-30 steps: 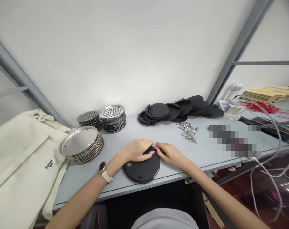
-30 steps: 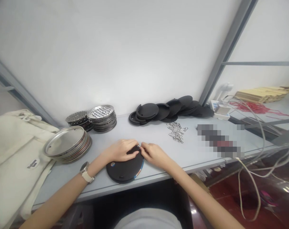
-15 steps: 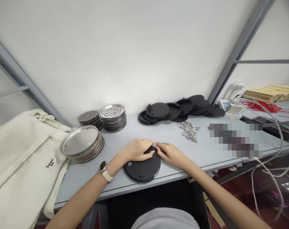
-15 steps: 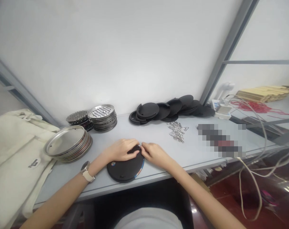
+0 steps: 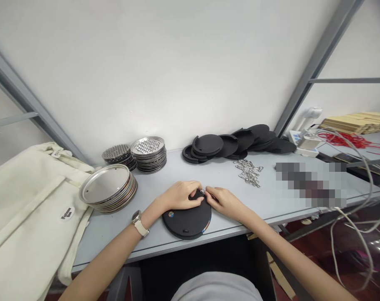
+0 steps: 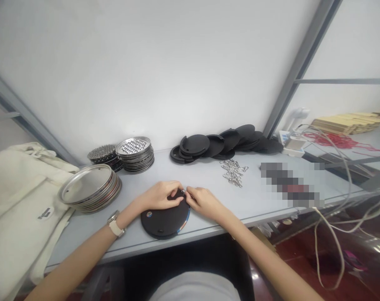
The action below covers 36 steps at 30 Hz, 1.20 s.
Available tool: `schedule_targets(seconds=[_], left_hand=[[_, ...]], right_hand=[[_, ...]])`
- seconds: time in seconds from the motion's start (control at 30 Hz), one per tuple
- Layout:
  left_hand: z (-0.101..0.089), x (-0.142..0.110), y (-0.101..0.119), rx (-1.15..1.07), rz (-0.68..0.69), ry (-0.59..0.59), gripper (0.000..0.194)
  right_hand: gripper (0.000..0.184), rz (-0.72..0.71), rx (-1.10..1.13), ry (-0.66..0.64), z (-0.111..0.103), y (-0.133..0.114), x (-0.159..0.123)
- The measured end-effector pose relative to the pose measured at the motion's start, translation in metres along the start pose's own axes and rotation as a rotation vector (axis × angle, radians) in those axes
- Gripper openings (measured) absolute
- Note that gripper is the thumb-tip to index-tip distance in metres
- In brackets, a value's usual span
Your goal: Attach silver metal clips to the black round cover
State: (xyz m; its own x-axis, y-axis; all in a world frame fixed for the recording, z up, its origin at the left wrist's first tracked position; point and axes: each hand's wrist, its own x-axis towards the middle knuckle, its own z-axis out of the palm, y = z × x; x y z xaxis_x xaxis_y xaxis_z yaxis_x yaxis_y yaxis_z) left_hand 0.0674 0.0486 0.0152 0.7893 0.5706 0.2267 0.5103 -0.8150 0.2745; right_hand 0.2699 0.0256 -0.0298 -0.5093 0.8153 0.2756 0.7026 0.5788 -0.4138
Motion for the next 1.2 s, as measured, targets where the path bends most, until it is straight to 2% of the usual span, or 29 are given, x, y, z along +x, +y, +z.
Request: schedule_targets(seconds=[0.3, 0.87, 0.93, 1.07, 1.2], left_hand=[[0.0023, 0.0009, -0.0018, -0.146, -0.041, -0.010, 0.011], [0.0016, 0.0004, -0.0015, -0.062, -0.031, -0.001, 0.008], [0.0016, -0.0002, -0.0013, -0.060, -0.033, 0.002, 0.012], [0.0012, -0.0013, -0.0004, -0.089, -0.039, -0.003, 0.032], [0.0004, -0.0022, 0.0008, -0.094, -0.026, -0.001, 0.032]], right_hand=[[0.024, -0.002, -0.020, 0.017, 0.0001, -0.0012, -0.0013], [0.022, -0.005, -0.051, 0.064, -0.0038, -0.0041, -0.0032], [0.023, -0.003, -0.036, 0.046, -0.0036, -0.0036, -0.0028], [0.026, -0.010, -0.026, 0.008, -0.0037, -0.0029, -0.0016], [0.029, -0.011, -0.017, -0.014, -0.0030, -0.0020, -0.0014]])
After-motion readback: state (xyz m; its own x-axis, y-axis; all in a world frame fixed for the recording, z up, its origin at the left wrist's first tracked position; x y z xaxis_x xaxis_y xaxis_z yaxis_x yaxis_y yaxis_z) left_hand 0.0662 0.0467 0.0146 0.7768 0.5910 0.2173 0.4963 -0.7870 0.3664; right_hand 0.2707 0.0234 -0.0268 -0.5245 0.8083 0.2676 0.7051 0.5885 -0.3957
